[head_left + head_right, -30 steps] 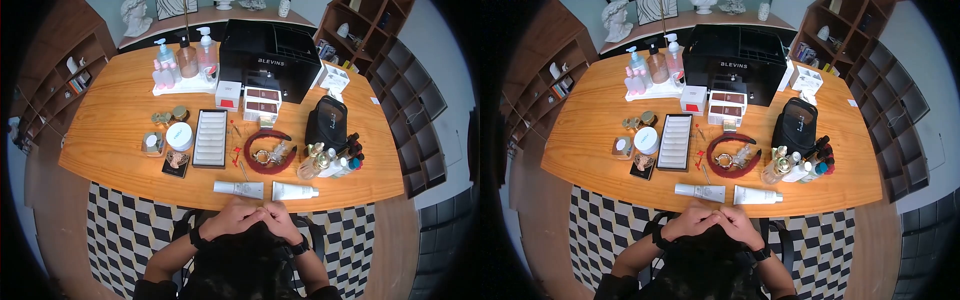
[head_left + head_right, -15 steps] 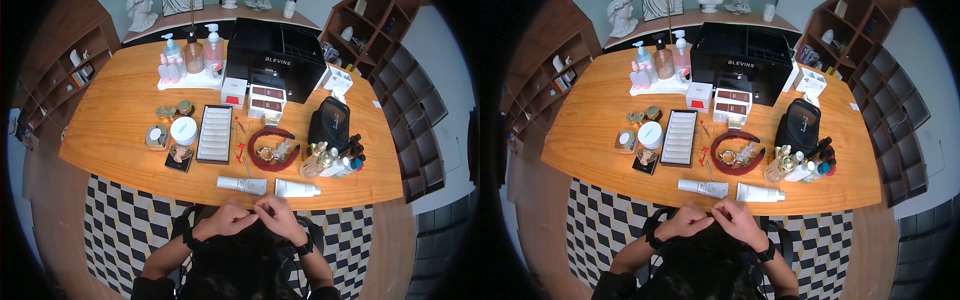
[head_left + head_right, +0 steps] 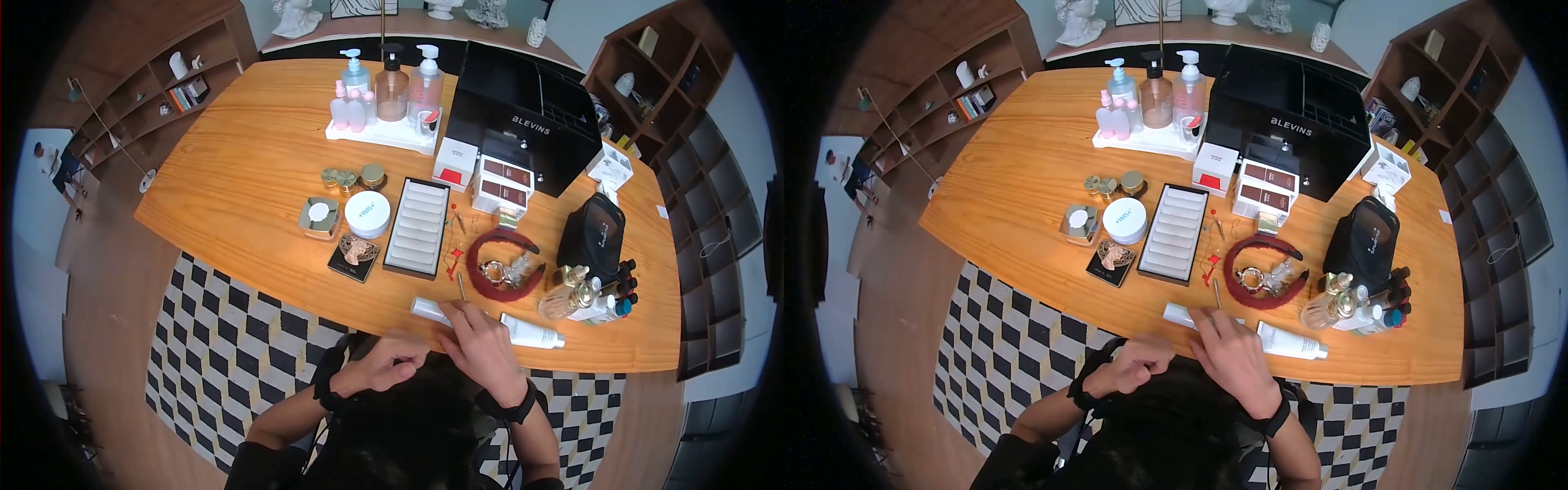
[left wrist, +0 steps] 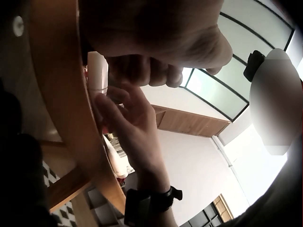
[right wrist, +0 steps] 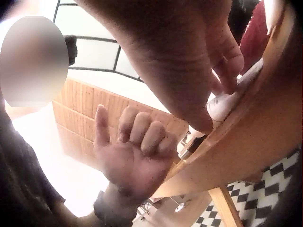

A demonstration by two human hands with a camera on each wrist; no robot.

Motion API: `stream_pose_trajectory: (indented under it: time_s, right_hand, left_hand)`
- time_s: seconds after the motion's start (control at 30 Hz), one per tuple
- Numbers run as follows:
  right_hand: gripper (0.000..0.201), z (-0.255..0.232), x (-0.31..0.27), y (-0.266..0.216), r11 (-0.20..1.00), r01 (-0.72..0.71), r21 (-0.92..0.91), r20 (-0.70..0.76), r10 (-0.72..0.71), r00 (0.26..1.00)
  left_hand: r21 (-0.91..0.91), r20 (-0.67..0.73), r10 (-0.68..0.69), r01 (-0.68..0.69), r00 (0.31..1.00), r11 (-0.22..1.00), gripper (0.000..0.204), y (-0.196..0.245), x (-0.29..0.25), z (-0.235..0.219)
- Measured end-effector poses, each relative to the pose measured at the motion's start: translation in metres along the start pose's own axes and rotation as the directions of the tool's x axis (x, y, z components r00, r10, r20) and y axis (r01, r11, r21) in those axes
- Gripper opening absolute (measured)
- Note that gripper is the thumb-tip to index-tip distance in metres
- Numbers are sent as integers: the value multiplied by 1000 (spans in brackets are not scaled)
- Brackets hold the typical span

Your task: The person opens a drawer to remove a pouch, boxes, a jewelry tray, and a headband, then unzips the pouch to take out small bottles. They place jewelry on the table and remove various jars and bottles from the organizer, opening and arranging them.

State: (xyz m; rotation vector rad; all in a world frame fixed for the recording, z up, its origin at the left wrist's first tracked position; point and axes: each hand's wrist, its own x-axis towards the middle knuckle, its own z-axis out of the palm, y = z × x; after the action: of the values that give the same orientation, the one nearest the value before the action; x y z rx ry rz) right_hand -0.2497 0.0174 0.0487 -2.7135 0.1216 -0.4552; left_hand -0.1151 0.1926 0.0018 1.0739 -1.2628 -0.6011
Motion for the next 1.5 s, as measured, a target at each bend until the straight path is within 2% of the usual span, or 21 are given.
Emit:
stream_pose_trajectory:
  time_s: [0.1,0.23,0.33,0.4,0.43,0.47,0.5,0.53,0.57,0.6,0.63,0.7,0.77,0.9,0.97,1.03,1.17,1.3,1.33,1.43,1.5]
  right_hand:
    - [51,8,5,-1,1000,13,-12,16,-12,1000]
    - [51,24,6,-10,1000,1,-2,61,0,998]
    - [54,29,5,-7,1000,9,0,45,-9,999]
    - [56,30,3,1,970,45,239,-180,-1,984]
    - [56,30,-1,3,970,44,241,-175,-2,985]
    - [56,30,-7,4,876,-97,472,-155,191,969]
    - [55,29,-12,7,711,-217,669,-92,369,925]
    - [57,25,-12,10,605,-198,771,-47,364,930]
    - [57,21,-10,10,610,-199,767,-52,369,928]
    - [60,17,-7,6,427,-199,882,-18,452,892]
    - [64,13,-7,4,225,-178,958,35,524,851]
    - [67,9,-13,14,235,-226,946,82,499,863]
    - [66,3,-13,15,191,-182,964,66,495,866]
    - [67,-4,-13,21,204,-168,965,28,554,832]
    - [66,-18,-8,26,632,-254,733,-87,457,885]
    - [60,-35,0,21,646,-291,705,-102,499,861]
    - [52,-75,22,23,839,-356,412,-116,435,893]
    - [50,-122,52,29,858,-324,397,-164,414,895]
    - [51,-135,63,32,864,-331,378,-148,409,900]
    - [49,-163,89,61,955,-213,205,-211,256,943]
    - [47,-182,110,79,966,-121,227,-271,182,945]
  left_hand:
    - [22,-117,-65,68,991,997,73,1,-6,-10]
    - [-51,-377,-11,-8,926,999,72,-14,-7,-18]
    - [-158,-426,-65,-3,902,987,69,-20,-11,-27]
    - [-157,-436,-128,65,891,985,61,-26,-15,-29]
    - [-156,-449,-192,135,873,978,54,-22,-12,-28]
    - [-158,-450,-195,137,871,978,54,-18,-8,-22]
    - [-147,-404,-331,297,852,943,40,-13,-3,-12]
    - [-127,-356,-462,448,813,885,28,-7,6,-5]
    - [-129,-348,-459,444,817,887,28,-8,11,-1]
    - [-149,-236,-461,437,856,887,20,-9,16,2]
    - [-171,-121,-455,433,882,885,27,-9,20,6]
    - [-252,-94,-477,443,874,860,31,-5,26,14]
    - [-214,61,-534,534,843,818,33,-3,28,14]
    - [-270,89,-585,585,806,765,35,-3,34,15]
    - [-190,43,-575,572,817,798,32,-2,41,15]
    - [-130,46,-566,567,823,813,28,0,50,13]
    - [35,38,-455,454,890,890,22,3,81,9]
    - [272,33,-407,384,913,883,20,24,142,-5]
    - [347,46,-315,281,948,895,20,27,158,-9]
    - [431,174,-237,142,956,891,21,42,212,-28]
    - [457,197,-181,73,963,886,21,43,251,-37]
